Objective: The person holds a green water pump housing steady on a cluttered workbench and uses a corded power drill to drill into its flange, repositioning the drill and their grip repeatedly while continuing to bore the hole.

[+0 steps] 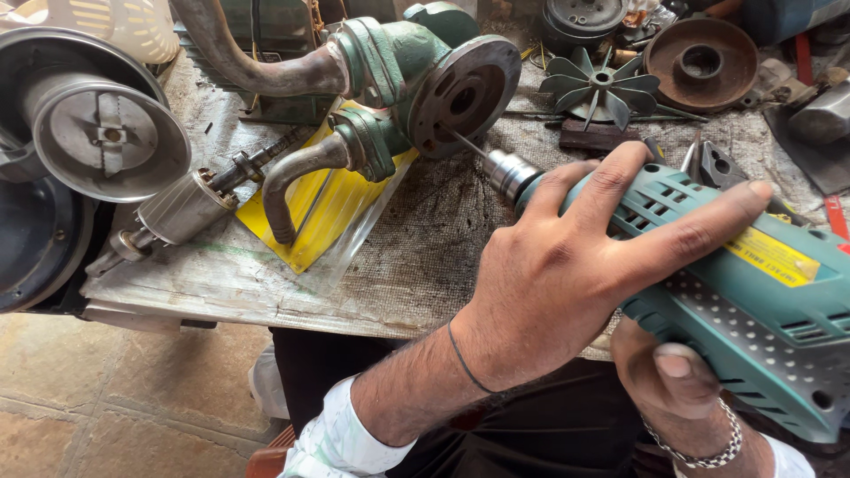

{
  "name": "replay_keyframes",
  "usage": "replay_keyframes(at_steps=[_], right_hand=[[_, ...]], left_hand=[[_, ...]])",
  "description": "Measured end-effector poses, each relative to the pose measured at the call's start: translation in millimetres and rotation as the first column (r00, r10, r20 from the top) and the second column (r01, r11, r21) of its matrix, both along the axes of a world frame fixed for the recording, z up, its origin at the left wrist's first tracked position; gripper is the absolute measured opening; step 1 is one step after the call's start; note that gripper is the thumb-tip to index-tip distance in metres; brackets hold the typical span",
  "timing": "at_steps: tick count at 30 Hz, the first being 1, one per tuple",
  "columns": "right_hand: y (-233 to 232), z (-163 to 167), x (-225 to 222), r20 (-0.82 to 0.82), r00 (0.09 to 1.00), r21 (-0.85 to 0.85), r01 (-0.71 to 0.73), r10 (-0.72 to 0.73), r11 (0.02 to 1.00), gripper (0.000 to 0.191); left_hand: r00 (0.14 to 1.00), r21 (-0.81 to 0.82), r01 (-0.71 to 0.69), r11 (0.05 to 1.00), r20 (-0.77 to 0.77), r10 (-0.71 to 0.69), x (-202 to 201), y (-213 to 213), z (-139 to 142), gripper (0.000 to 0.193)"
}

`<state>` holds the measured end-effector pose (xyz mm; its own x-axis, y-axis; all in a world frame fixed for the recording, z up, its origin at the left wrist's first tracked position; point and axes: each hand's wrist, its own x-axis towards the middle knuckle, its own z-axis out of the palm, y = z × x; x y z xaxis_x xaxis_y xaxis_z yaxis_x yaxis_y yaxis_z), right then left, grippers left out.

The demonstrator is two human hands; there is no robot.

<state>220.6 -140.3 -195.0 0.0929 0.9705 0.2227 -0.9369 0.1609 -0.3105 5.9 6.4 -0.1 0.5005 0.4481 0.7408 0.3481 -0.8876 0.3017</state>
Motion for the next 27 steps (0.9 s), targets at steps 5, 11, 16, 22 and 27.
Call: replay_keyframes(at_steps=[5, 11, 16, 22, 27], right_hand=[[2, 7, -11, 0.373, 0.904, -0.073, 0.255, -0.210, 0.964, 0.073], [-5, 8, -6, -0.074, 0.997, -0.120, -0.005, -0.004, 0.993, 0.064], [-6, 0, -3, 0.004, 0.999, -0.123, 0.042, -0.042, 0.991, 0.062], [-4, -2, -2, 0.161, 0.979, -0.133, 0.144, -0.123, 0.981, 0.071], [-4, 5, -5, 0.152, 0.981, -0.142, 0.144, -0.122, 0.979, 0.072]], left_hand=[[0.999, 0.012, -0.008, 1.000, -0.039, 0.009, 0, -1, 3, 0.057], [0.999, 0.027, 0.006, 1.000, -0.044, -0.004, -2, 3, -1, 0.057], [1.000, 0.063, 0.001, 0.998, -0.017, 0.000, 2, 5, -6, 0.058], [0.999, 0.080, -0.017, 0.997, -0.032, 0.020, 2, 4, -6, 0.058], [0.999, 0.080, -0.021, 0.997, -0.031, 0.024, 1, 4, -5, 0.057]])
